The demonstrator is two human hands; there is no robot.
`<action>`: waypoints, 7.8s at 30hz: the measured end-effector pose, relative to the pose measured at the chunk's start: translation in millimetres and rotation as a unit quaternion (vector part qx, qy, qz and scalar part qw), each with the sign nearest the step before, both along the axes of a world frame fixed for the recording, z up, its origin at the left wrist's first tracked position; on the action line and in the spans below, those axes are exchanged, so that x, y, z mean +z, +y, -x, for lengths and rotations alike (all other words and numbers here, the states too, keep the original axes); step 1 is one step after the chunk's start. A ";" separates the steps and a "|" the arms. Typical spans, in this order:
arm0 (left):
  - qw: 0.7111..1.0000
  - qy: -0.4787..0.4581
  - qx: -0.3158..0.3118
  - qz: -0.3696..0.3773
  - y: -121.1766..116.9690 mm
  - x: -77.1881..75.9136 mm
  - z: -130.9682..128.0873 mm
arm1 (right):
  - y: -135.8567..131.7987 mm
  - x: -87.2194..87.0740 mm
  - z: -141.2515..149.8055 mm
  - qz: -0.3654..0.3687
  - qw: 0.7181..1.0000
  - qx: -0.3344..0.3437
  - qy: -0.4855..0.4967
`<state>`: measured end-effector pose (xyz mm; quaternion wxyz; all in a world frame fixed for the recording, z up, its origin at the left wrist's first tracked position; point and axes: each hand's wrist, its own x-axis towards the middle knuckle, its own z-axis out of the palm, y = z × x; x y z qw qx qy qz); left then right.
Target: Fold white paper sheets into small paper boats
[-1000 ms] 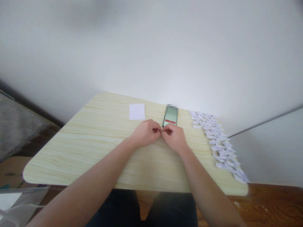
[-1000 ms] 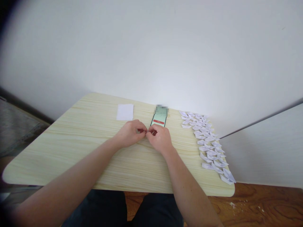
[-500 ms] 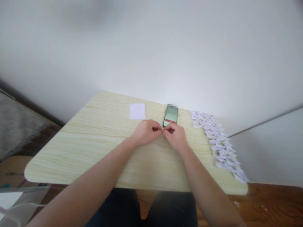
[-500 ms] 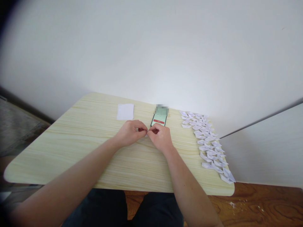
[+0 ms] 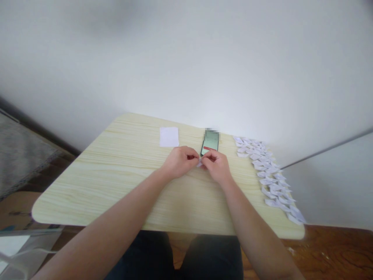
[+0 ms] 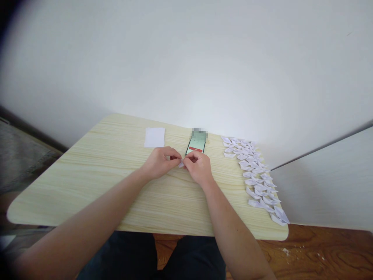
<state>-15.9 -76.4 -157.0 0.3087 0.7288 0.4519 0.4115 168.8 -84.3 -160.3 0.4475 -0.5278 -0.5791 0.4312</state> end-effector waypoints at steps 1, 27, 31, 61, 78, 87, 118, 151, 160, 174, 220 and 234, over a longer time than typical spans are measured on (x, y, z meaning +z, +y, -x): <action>1.000 -0.008 0.002 0.000 -0.2 0.9 -0.1 | 0.6 0.2 0.5 0.008 1.000 -0.004 0.018; 0.991 -0.132 0.001 -0.008 -6.4 7.1 -4.9 | 3.6 0.4 -1.1 0.099 0.966 0.033 0.237; 0.988 -0.153 0.000 0.004 -6.4 9.6 -3.7 | 3.2 0.5 -1.7 0.094 0.965 0.033 0.242; 0.974 -0.203 -0.043 0.096 2.1 2.8 1.1 | 2.9 7.1 -5.4 0.023 0.989 0.044 0.141; 0.990 -0.093 -0.060 0.083 2.5 0.6 7.0 | -3.2 8.3 -3.6 -0.021 0.998 0.054 0.023; 0.983 -0.121 -0.077 0.116 0.3 1.5 7.0 | -4.0 8.6 -8.0 0.018 0.996 0.076 0.047; 0.934 -0.211 -0.024 0.288 -21.9 8.1 -9.1 | -41.0 27.5 -30.3 0.084 0.996 0.012 -0.022; 0.950 0.280 0.136 -0.016 45.1 -9.3 118.0 | -31.6 44.0 -64.4 0.051 0.946 -0.094 -0.306; 0.937 0.307 0.166 0.002 53.3 -5.8 112.5 | -34.1 28.2 28.7 0.034 0.955 0.054 -0.289; 0.930 0.296 0.218 0.023 78.5 -5.9 113.2 | 35.6 22.1 122.4 0.045 0.910 0.044 -0.411; 0.953 0.169 0.220 0.118 103.7 -12.1 117.9 | 31.2 23.1 126.9 0.039 0.914 0.028 -0.404; 0.969 -0.061 0.156 0.181 69.0 29.5 117.3 | 49.4 25.0 93.3 0.047 0.996 -0.045 -0.065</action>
